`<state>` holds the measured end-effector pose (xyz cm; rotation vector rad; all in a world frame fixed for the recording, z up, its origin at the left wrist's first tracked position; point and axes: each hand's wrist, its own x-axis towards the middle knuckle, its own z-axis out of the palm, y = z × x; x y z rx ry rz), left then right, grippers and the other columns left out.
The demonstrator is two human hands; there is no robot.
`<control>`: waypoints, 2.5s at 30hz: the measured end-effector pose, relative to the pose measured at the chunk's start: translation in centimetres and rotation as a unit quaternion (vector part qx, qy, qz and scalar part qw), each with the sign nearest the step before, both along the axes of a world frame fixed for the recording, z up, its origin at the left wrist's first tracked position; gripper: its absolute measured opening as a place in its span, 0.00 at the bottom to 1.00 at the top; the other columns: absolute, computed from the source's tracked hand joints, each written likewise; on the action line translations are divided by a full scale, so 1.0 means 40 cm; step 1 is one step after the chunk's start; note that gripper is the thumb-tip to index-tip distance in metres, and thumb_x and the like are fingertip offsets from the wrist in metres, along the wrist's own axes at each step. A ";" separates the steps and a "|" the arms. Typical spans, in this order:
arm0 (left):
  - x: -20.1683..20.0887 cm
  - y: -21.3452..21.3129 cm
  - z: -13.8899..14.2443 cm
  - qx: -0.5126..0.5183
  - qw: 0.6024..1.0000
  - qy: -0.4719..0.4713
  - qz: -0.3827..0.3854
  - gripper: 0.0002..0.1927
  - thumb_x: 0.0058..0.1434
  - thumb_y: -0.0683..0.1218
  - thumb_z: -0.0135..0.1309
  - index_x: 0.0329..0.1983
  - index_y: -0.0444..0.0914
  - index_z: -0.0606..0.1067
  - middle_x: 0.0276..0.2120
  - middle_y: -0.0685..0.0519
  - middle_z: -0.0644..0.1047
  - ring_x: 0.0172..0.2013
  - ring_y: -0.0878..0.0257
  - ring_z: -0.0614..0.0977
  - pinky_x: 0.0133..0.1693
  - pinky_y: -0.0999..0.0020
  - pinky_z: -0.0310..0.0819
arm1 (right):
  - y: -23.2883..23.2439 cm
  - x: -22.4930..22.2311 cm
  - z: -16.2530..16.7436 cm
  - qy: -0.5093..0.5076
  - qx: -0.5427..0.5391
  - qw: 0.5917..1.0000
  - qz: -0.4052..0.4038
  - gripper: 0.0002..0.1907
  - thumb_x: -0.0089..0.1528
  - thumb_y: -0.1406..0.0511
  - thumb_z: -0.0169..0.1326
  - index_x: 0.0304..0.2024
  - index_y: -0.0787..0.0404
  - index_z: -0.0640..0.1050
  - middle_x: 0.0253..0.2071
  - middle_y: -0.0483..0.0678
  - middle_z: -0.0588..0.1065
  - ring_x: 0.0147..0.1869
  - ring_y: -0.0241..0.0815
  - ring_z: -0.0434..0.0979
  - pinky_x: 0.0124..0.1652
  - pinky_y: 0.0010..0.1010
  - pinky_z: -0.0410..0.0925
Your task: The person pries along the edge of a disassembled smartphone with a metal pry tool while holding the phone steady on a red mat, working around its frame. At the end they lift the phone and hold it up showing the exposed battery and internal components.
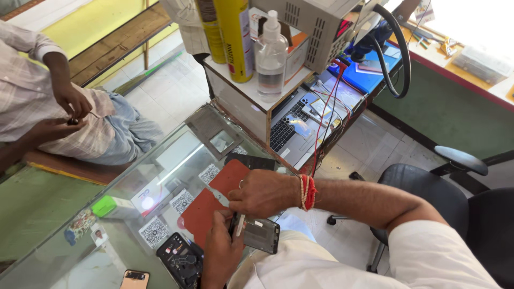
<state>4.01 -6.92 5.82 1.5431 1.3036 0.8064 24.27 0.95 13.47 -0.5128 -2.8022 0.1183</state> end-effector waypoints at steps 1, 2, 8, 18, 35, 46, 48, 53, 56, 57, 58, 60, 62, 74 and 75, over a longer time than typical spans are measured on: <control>-0.017 -0.011 0.008 -0.010 1.000 0.001 0.001 0.15 0.61 0.40 0.56 0.47 0.31 0.66 0.35 0.42 0.84 0.37 0.58 0.89 0.39 0.65 0.80 | -0.018 -0.023 0.003 -0.009 -0.018 1.000 -0.016 0.15 0.55 0.59 0.61 0.34 0.63 0.75 0.31 0.48 0.73 0.29 0.49 0.79 0.26 0.41 0.70; -0.036 -0.028 0.015 -0.016 1.000 -0.001 0.000 0.16 0.61 0.40 0.57 0.47 0.31 0.66 0.35 0.42 0.83 0.36 0.57 0.89 0.38 0.65 0.80 | -0.038 -0.046 0.002 -0.017 -0.038 0.999 -0.033 0.17 0.53 0.57 0.62 0.33 0.63 0.75 0.30 0.48 0.73 0.28 0.50 0.79 0.25 0.41 0.69; -0.136 -0.113 0.018 0.017 0.998 -0.044 -0.032 0.18 0.59 0.38 0.59 0.49 0.30 0.66 0.38 0.41 0.82 0.39 0.57 0.88 0.39 0.63 0.80 | -0.133 -0.152 -0.045 0.050 -0.044 0.996 -0.061 0.16 0.52 0.57 0.65 0.29 0.60 0.73 0.31 0.47 0.74 0.29 0.49 0.77 0.28 0.41 0.69; -0.220 -0.201 -0.016 0.114 0.990 -0.084 -0.013 0.18 0.64 0.38 0.55 0.56 0.33 0.68 0.41 0.38 0.81 0.46 0.46 0.85 0.42 0.59 0.79 | -0.253 -0.260 -0.131 0.235 -0.042 0.957 -0.167 0.07 0.48 0.70 0.58 0.23 0.61 0.70 0.21 0.51 0.68 0.22 0.49 0.69 0.25 0.41 0.64; -0.052 0.072 -0.206 -0.061 0.952 -0.281 0.105 0.18 0.63 0.32 0.51 0.57 0.30 0.66 0.44 0.47 0.77 0.42 0.65 0.82 0.40 0.74 0.79 | 0.045 -0.087 -0.329 0.352 -0.429 0.780 -0.290 0.06 0.70 0.69 0.54 0.38 0.66 0.75 0.24 0.38 0.67 0.26 0.23 0.59 0.26 0.21 0.55; 0.036 0.122 -0.261 -0.059 0.979 -0.114 0.157 0.17 0.61 0.33 0.56 0.53 0.32 0.71 0.38 0.48 0.77 0.31 0.64 0.73 0.31 0.72 0.69 | 0.121 -0.047 -0.345 0.225 -0.239 0.928 -0.173 0.07 0.58 0.69 0.65 0.37 0.63 0.82 0.32 0.49 0.79 0.31 0.41 0.79 0.30 0.31 0.71; 0.042 0.136 -0.254 0.007 0.983 -0.119 0.141 0.16 0.61 0.33 0.56 0.52 0.32 0.70 0.40 0.50 0.79 0.37 0.66 0.79 0.37 0.74 0.73 | 0.141 -0.043 -0.333 0.206 -0.186 0.945 -0.173 0.06 0.55 0.70 0.63 0.35 0.61 0.81 0.32 0.49 0.78 0.32 0.47 0.80 0.32 0.35 0.72; 0.060 0.174 -0.231 -0.011 0.982 -0.130 0.135 0.16 0.59 0.33 0.54 0.50 0.33 0.69 0.38 0.49 0.79 0.37 0.66 0.82 0.36 0.74 0.76 | 0.166 -0.037 -0.296 0.104 -0.053 0.978 -0.171 0.07 0.57 0.66 0.61 0.30 0.61 0.75 0.31 0.51 0.76 0.31 0.51 0.79 0.31 0.41 0.71; 0.054 0.195 -0.221 -0.044 0.982 -0.126 0.130 0.17 0.58 0.33 0.55 0.50 0.34 0.69 0.35 0.49 0.79 0.34 0.66 0.81 0.33 0.73 0.75 | 0.172 -0.041 -0.284 0.088 -0.029 0.984 -0.154 0.10 0.53 0.65 0.61 0.31 0.63 0.74 0.30 0.52 0.74 0.29 0.51 0.78 0.31 0.41 0.71; 0.051 0.198 -0.220 -0.064 0.982 -0.118 0.131 0.17 0.58 0.33 0.54 0.50 0.34 0.69 0.34 0.49 0.80 0.32 0.66 0.80 0.32 0.72 0.74 | 0.172 -0.044 -0.283 0.090 -0.020 0.983 -0.157 0.10 0.54 0.65 0.61 0.31 0.62 0.73 0.30 0.52 0.74 0.29 0.51 0.78 0.31 0.41 0.71; 0.046 0.200 -0.220 -0.085 0.982 -0.110 0.131 0.17 0.58 0.33 0.54 0.50 0.35 0.69 0.33 0.49 0.80 0.31 0.65 0.80 0.30 0.72 0.72 | 0.170 -0.048 -0.284 0.092 -0.013 0.983 -0.159 0.10 0.54 0.65 0.61 0.31 0.62 0.73 0.30 0.52 0.74 0.29 0.51 0.78 0.31 0.41 0.71; 0.041 0.210 -0.225 -0.075 0.983 -0.108 0.126 0.16 0.60 0.34 0.55 0.50 0.35 0.69 0.33 0.48 0.79 0.30 0.66 0.80 0.30 0.72 0.73 | 0.176 -0.054 -0.289 0.090 -0.005 0.982 -0.166 0.10 0.54 0.65 0.61 0.31 0.62 0.73 0.30 0.52 0.73 0.29 0.51 0.78 0.31 0.41 0.71; 0.037 0.209 -0.232 -0.051 0.987 -0.098 0.119 0.15 0.60 0.34 0.55 0.50 0.35 0.70 0.33 0.48 0.79 0.32 0.65 0.81 0.31 0.73 0.74 | 0.173 -0.061 -0.302 0.078 -0.017 0.982 -0.172 0.10 0.55 0.65 0.61 0.30 0.62 0.73 0.30 0.52 0.73 0.29 0.51 0.78 0.30 0.41 0.71; 0.017 0.179 -0.341 -0.157 0.940 -0.264 0.149 0.18 0.62 0.33 0.52 0.55 0.33 0.67 0.43 0.44 0.77 0.39 0.57 0.83 0.31 0.64 0.86 | 0.158 -0.037 -0.458 0.263 -0.299 0.849 -0.348 0.08 0.69 0.69 0.51 0.35 0.66 0.73 0.25 0.55 0.66 0.27 0.42 0.62 0.30 0.36 0.62; 0.013 0.176 -0.354 -0.212 0.920 -0.289 0.159 0.18 0.62 0.33 0.51 0.55 0.33 0.65 0.42 0.43 0.77 0.37 0.56 0.84 0.29 0.63 0.87 | 0.154 -0.027 -0.462 0.227 -0.296 0.839 -0.397 0.11 0.71 0.68 0.53 0.34 0.66 0.74 0.24 0.54 0.66 0.26 0.40 0.61 0.29 0.36 0.60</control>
